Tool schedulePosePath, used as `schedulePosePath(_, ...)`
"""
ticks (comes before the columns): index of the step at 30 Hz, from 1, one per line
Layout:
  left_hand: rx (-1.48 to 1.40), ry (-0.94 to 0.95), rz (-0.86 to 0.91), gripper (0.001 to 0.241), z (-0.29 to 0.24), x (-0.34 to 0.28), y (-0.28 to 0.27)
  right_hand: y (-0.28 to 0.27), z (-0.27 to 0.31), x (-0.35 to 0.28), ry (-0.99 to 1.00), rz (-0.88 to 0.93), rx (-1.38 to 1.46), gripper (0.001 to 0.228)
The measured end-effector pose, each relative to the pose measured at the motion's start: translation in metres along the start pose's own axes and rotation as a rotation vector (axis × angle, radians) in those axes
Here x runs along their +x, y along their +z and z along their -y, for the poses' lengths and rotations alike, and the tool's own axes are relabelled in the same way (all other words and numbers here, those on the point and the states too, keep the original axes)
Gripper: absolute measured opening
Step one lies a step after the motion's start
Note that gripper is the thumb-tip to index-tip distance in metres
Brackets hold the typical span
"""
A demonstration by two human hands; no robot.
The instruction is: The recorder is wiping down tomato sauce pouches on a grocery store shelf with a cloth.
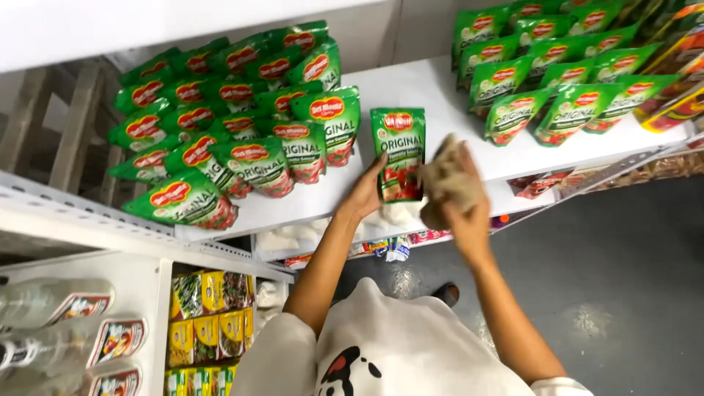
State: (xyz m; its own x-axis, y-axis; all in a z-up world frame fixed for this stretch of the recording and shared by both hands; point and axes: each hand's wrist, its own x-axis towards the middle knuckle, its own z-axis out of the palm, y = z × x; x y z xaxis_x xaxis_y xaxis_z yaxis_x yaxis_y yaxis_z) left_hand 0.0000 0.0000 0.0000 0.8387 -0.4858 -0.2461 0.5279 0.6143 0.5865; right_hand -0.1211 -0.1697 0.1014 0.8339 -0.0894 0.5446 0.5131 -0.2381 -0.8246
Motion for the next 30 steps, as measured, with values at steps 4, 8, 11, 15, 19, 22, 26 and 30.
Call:
schedulePosePath(4, 0.012, -0.087, 0.011, 0.07, 0.031, 0.019, -0.049, 0.042, -0.006, 0.001, -0.106, 0.158, -0.18, 0.073)
schedulePosePath(8, 0.253, 0.168, 0.13, 0.052, 0.04, 0.018, -0.079, 0.051, -0.078, 0.003, -0.197, 0.265, -0.36, 0.068)
schedulePosePath(11, 0.551, 0.299, 0.15, 0.046, 0.036, -0.005, -0.06, 0.031, -0.08, 0.042, -0.205, 0.159, -0.334, 0.053)
schedulePosePath(15, 0.691, 0.371, 0.084, 0.051, 0.043, -0.001, -0.071, 0.031, -0.132, 0.019, -0.017, 0.157, -0.183, 0.052)
schedulePosePath(19, 0.285, 0.202, -0.029, 0.057, 0.025, -0.002, -0.054, 0.047, -0.052, -0.02, -0.109, 0.22, -0.165, 0.041)
schedulePosePath(22, 0.416, 0.063, -0.251, 0.098, -0.016, -0.026, 0.006, 0.043, -0.042, -0.035, -0.127, 0.363, -0.042, 0.043)
schedulePosePath(26, 0.175, 0.082, -0.182, 0.066, -0.028, -0.035, 0.025, 0.024, -0.037, -0.009, 0.032, 0.192, 0.042, 0.038)
schedulePosePath(30, 0.149, 0.049, -0.114, 0.077, 0.021, 0.07, -0.145, 0.037, -0.032, 0.024, -0.213, 0.254, -0.244, 0.055)
